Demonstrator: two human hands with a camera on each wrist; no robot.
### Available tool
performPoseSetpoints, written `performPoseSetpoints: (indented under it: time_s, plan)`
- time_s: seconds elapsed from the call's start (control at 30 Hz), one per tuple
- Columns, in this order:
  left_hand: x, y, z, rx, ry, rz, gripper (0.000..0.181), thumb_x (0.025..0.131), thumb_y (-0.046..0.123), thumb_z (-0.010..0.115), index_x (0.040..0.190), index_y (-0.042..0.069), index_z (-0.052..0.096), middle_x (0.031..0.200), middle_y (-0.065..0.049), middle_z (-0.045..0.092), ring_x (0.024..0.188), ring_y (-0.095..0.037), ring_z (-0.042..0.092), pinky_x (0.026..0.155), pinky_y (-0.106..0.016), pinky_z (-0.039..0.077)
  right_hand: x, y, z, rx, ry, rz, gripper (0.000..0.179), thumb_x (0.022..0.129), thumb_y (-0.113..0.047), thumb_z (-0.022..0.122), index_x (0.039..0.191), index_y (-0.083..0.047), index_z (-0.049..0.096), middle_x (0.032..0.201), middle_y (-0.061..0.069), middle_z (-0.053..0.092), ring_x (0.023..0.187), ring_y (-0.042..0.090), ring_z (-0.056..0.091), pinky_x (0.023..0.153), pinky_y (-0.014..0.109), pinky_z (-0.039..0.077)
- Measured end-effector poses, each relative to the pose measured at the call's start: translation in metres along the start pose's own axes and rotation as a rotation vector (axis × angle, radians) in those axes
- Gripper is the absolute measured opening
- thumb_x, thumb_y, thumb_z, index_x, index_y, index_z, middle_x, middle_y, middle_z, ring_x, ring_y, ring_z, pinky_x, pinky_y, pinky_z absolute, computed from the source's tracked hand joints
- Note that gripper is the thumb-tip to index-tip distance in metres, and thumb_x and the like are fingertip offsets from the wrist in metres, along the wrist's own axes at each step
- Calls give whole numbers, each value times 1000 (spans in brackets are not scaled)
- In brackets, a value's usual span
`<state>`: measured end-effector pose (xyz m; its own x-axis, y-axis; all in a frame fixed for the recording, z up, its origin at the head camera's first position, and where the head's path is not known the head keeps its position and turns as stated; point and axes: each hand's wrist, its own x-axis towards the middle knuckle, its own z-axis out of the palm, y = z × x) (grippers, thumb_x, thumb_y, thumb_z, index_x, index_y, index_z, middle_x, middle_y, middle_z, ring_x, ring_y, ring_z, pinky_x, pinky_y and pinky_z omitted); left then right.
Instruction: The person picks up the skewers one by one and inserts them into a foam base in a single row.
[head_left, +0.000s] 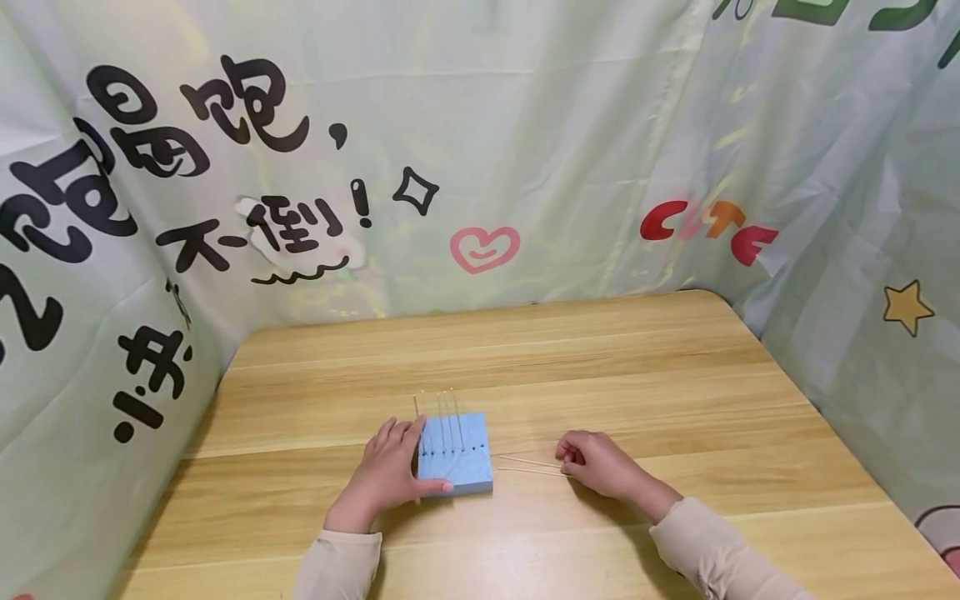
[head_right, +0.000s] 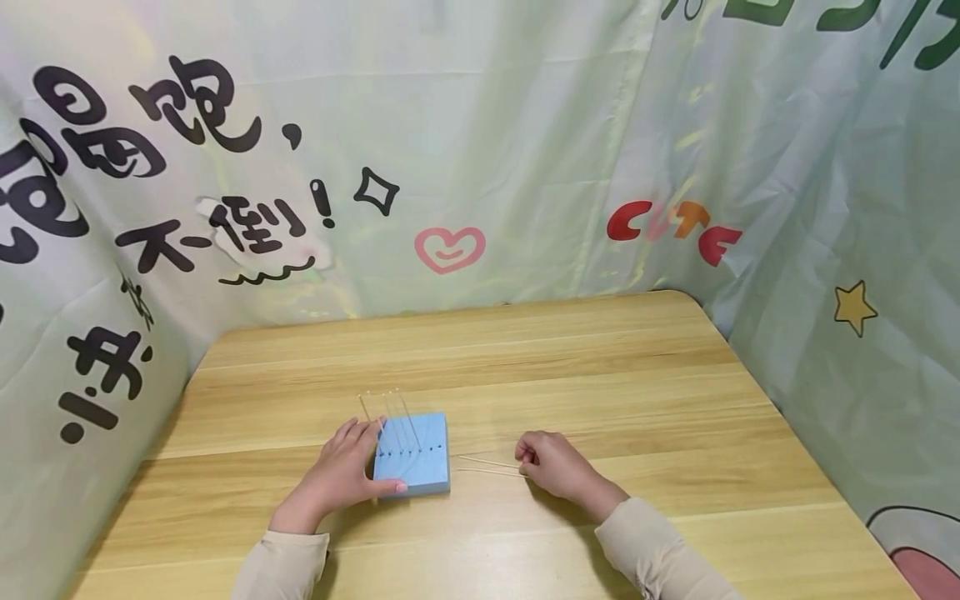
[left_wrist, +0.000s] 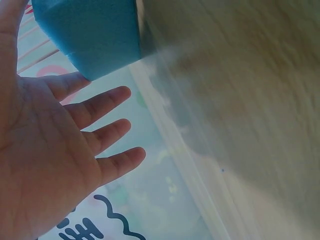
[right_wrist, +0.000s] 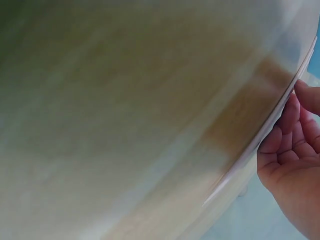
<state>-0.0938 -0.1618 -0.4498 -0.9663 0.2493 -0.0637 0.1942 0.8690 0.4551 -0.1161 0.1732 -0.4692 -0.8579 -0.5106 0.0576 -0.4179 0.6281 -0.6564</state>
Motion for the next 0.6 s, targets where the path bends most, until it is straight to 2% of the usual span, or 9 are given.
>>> performPoseSetpoints:
  time_s: [0.27, 0.6]
  plan:
    - [1, 0, 0, 6, 9, 4, 113, 61, 63, 77, 147, 5, 32, 139, -22, 42, 137, -45, 21, 108, -62, 19, 0, -3, 1, -41, 8, 19, 11, 83, 2, 66, 85, -7, 61, 73, -7, 55, 66, 2, 47, 59, 21, 44]
    - [0, 0, 0, 0, 1, 3, 112, 62, 63, 77, 147, 5, 32, 139, -21, 43, 137, -45, 21, 107, -62, 20, -1, -3, 5, -121, 42, -45, 11, 84, 7, 62, 88, -4, 62, 80, -1, 60, 71, 7, 55, 62, 24, 50]
